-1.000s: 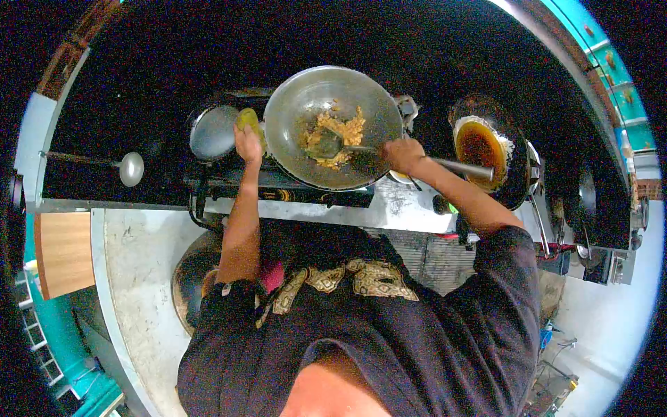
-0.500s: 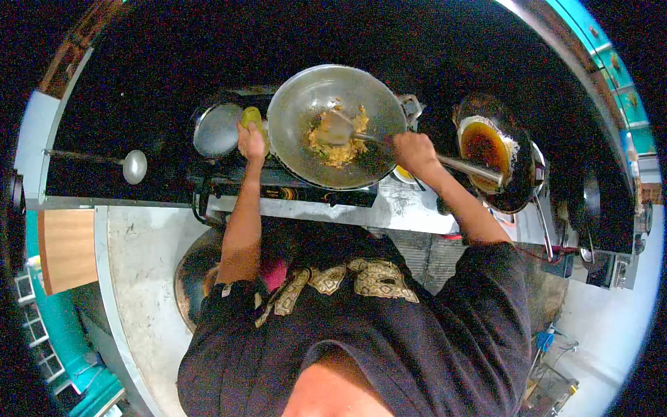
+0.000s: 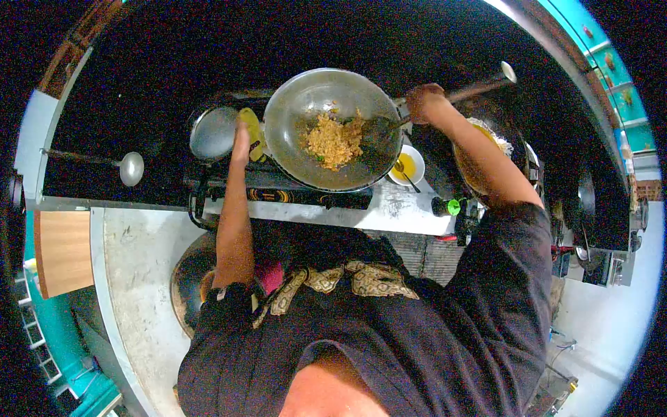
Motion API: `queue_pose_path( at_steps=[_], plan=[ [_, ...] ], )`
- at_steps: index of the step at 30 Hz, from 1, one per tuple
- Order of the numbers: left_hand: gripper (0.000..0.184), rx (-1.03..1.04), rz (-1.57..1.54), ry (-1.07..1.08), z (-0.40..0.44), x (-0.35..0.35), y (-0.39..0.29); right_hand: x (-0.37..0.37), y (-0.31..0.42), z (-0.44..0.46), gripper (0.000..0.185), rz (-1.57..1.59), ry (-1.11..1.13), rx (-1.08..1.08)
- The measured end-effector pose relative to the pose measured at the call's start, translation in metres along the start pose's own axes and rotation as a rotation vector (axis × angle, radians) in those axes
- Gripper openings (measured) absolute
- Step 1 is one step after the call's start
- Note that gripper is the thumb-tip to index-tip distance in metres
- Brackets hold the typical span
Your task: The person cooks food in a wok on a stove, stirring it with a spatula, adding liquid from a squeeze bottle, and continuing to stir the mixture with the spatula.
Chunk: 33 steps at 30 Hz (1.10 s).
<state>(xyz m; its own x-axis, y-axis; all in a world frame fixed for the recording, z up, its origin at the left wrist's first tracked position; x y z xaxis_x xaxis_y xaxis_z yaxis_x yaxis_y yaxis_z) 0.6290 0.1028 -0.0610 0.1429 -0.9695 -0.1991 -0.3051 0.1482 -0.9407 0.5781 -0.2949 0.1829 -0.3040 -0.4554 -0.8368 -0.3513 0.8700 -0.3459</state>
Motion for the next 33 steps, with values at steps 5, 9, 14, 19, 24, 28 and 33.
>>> queue_pose_path(
  at_steps=[5,9,14,19,24,28,33],
  plan=[
    [0.055,0.042,0.185,0.022,0.002,0.003,0.001,0.024,0.018,0.043,0.017,0.146,-0.191,0.037],
    [0.051,0.183,0.178,-0.068,0.019,0.000,0.008,0.032,0.041,0.066,0.016,0.197,-0.388,-0.080],
    [0.046,0.029,0.111,-0.003,-0.027,-0.003,-0.034,-0.015,0.038,0.046,0.014,0.115,-0.530,-0.170],
    [0.044,-0.177,-0.162,0.078,-0.024,-0.004,-0.014,-0.025,0.001,0.058,0.010,-0.024,-0.593,-0.103],
    [0.052,-0.006,0.009,0.062,-0.015,0.005,-0.012,-0.019,0.020,0.100,0.014,0.111,-0.435,-0.192],
    [0.058,0.050,0.093,0.017,0.000,0.002,0.001,-0.045,0.049,0.095,0.011,0.121,-0.497,-0.311],
    [0.060,0.052,0.039,0.032,-0.032,0.003,-0.034,-0.071,0.048,0.101,0.007,-0.021,-0.627,-0.289]
  ],
)
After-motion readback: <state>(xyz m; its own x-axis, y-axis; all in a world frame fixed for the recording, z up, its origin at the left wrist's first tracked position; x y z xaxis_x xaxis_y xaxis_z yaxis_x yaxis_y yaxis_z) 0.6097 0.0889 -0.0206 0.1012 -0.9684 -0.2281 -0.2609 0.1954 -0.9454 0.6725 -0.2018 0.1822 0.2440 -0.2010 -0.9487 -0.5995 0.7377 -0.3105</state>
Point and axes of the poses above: each hand's wrist, its own z-axis towards the middle knuckle, its own x-axis out of the palm, y = z × x, the point moved 9 cm from there along z, towards the middle knuckle, and after that the axes turned 7 degrees about z, right-handed, at the moved point
